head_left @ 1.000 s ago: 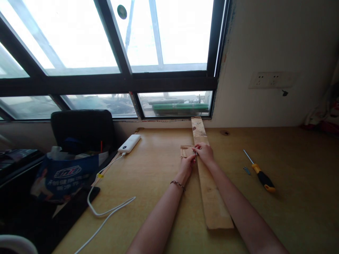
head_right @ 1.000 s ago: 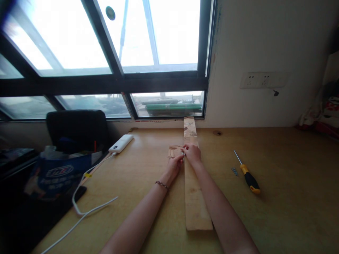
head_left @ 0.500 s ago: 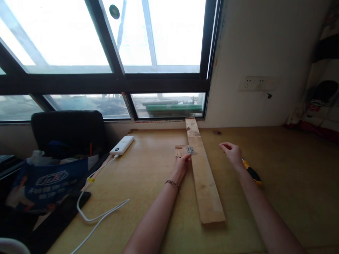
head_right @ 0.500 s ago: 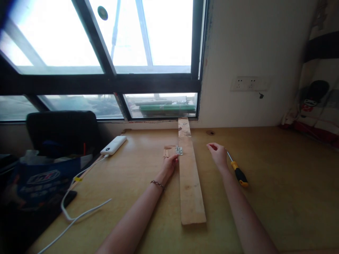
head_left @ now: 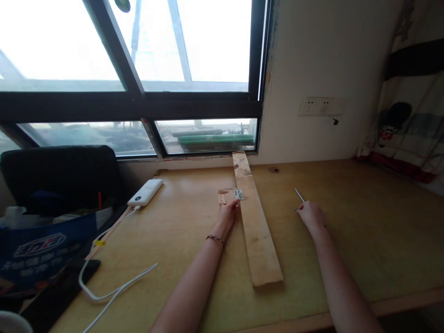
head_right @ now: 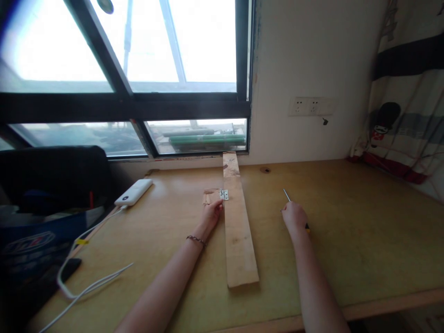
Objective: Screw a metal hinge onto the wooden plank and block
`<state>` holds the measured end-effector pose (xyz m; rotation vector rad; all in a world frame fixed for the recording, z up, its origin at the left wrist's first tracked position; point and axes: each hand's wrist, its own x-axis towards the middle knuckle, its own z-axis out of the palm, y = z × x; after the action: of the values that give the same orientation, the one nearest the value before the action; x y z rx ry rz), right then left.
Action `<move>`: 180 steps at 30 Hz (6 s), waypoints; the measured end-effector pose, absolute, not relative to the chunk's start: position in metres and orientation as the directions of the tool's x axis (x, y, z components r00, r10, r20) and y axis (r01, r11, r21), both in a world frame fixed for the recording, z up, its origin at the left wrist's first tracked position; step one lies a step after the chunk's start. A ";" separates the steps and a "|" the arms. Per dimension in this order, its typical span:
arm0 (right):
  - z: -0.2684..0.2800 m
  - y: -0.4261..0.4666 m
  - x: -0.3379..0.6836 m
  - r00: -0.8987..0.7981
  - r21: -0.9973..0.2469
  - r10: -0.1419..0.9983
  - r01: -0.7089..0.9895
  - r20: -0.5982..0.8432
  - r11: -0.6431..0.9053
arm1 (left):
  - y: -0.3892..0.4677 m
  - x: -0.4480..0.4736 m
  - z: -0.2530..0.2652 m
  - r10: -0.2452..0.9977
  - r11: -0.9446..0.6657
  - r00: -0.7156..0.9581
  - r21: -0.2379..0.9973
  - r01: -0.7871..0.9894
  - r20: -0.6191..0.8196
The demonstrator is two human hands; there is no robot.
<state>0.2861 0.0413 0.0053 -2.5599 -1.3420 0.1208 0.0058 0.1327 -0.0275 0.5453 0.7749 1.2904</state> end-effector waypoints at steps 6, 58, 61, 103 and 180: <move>0.006 0.040 0.282 0.576 -0.221 0.816 0.802 0.042 -0.555 | 0.133 0.006 -0.027 0.972 0.220 0.079 0.743 -0.632 -0.221; 0.008 0.150 0.123 0.207 -0.718 0.874 0.666 0.440 0.204 | 0.135 0.005 -0.030 0.962 0.263 0.118 0.711 -0.652 -0.248; 0.008 0.151 0.123 0.200 -0.705 0.881 0.684 0.430 0.188 | 0.135 0.004 -0.029 0.962 0.264 0.123 0.715 -0.647 -0.245; 0.023 0.138 0.122 -0.207 -0.506 0.939 0.799 0.276 0.325 | 0.117 0.003 -0.025 0.814 0.216 -0.486 0.612 0.761 0.317; 0.014 0.120 0.129 -0.299 -0.547 0.842 0.654 0.448 0.523 | 0.130 -0.059 0.135 0.953 -0.245 -0.293 0.776 -0.582 0.081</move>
<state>0.1294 0.1202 0.0135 -1.2130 -2.0504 0.3380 -0.0585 0.1302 0.1345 0.6840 0.7781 1.7619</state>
